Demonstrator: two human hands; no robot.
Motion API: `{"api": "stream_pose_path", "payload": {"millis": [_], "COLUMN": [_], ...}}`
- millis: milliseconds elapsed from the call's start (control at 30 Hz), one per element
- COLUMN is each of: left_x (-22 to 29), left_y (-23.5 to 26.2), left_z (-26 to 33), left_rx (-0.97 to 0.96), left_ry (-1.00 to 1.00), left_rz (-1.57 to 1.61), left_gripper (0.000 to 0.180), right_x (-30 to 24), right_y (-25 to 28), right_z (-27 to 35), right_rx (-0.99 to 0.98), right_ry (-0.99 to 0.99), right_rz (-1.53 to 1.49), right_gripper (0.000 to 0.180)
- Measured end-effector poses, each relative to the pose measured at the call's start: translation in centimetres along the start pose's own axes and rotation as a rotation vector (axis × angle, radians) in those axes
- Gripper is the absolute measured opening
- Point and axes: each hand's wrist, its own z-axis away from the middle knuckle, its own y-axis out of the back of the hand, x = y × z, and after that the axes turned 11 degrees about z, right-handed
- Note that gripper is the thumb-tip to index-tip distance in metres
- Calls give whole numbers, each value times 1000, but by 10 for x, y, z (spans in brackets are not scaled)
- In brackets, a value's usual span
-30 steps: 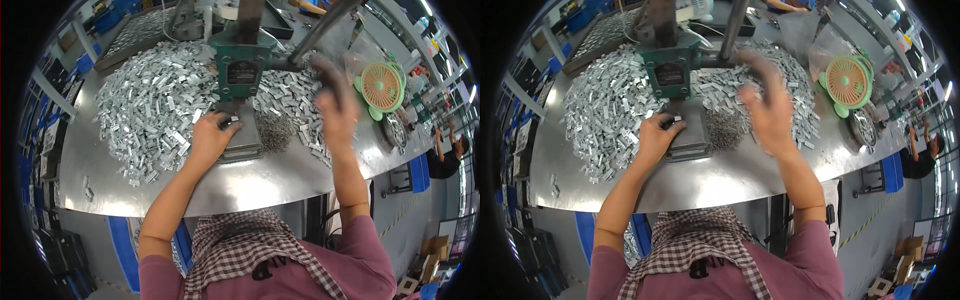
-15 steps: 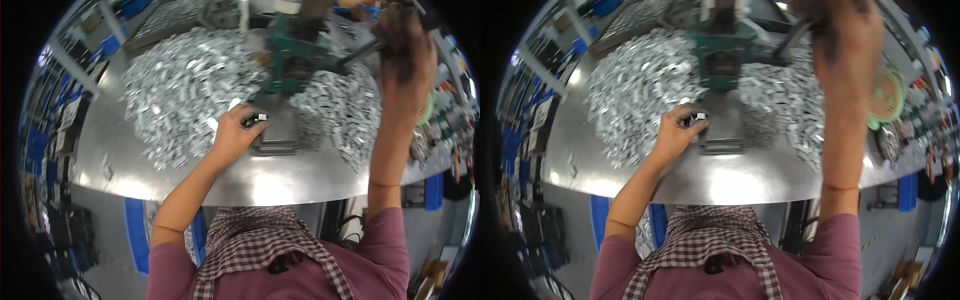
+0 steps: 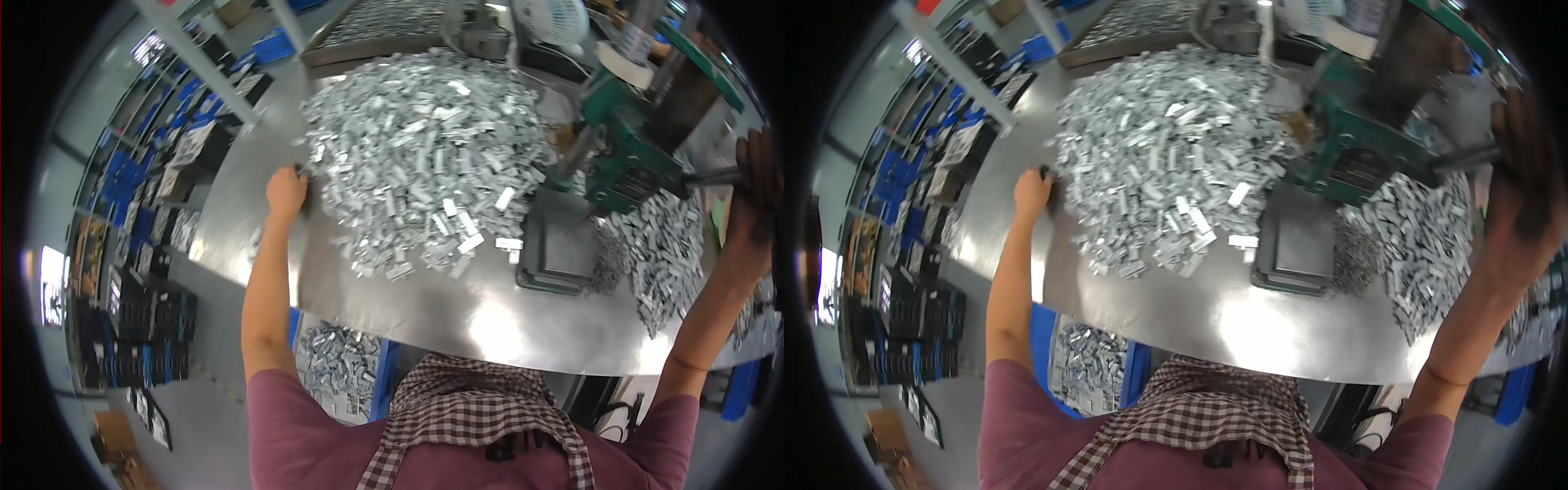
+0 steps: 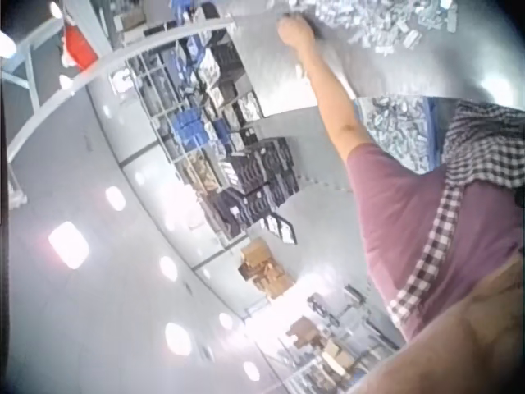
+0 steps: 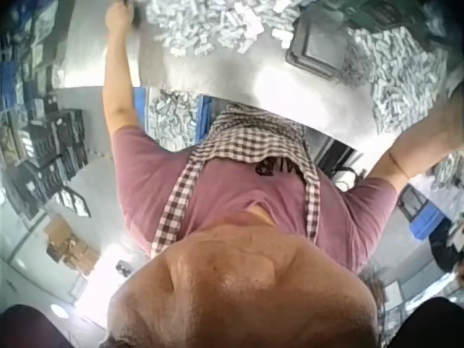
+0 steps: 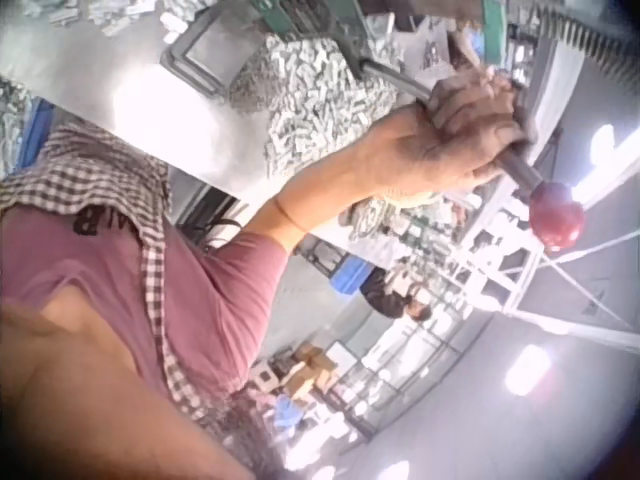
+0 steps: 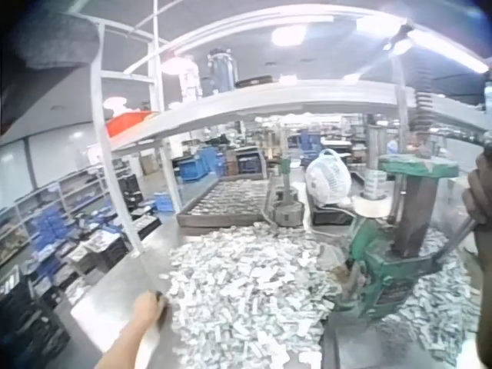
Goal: The person assembles metal components by inserting small pins into metal pieces by hand, pressing them together with a manual press machine, and placing the finished parts into a blue bin.
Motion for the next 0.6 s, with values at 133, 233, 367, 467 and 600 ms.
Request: {"api": "stream_pose_path", "payload": {"millis": [133, 233, 367, 467, 600], "left_x": [-22, -25, 69, 135, 197], "left_y": [-29, -6, 15, 39, 40], "left_z": [-29, -20, 5, 45, 93], "left_rx": [-51, 3, 40, -74, -228], "left_ry": [22, -126, -232, -304, -267], "left_rz": [-24, 213, 400, 668, 819], "left_gripper": [35, 26, 18, 15, 15], "right_x": [20, 54, 126, 137, 159], "right_y": [73, 64, 92, 60, 69], "right_z": [48, 73, 133, 138, 162], "right_rx": [149, 36, -387, -527, -564], "right_ry": [-354, -610, -523, -453, -148], "right_rz": [378, 1038, 1353, 1618, 1832], "right_gripper": [44, 26, 26, 18, 15]}}
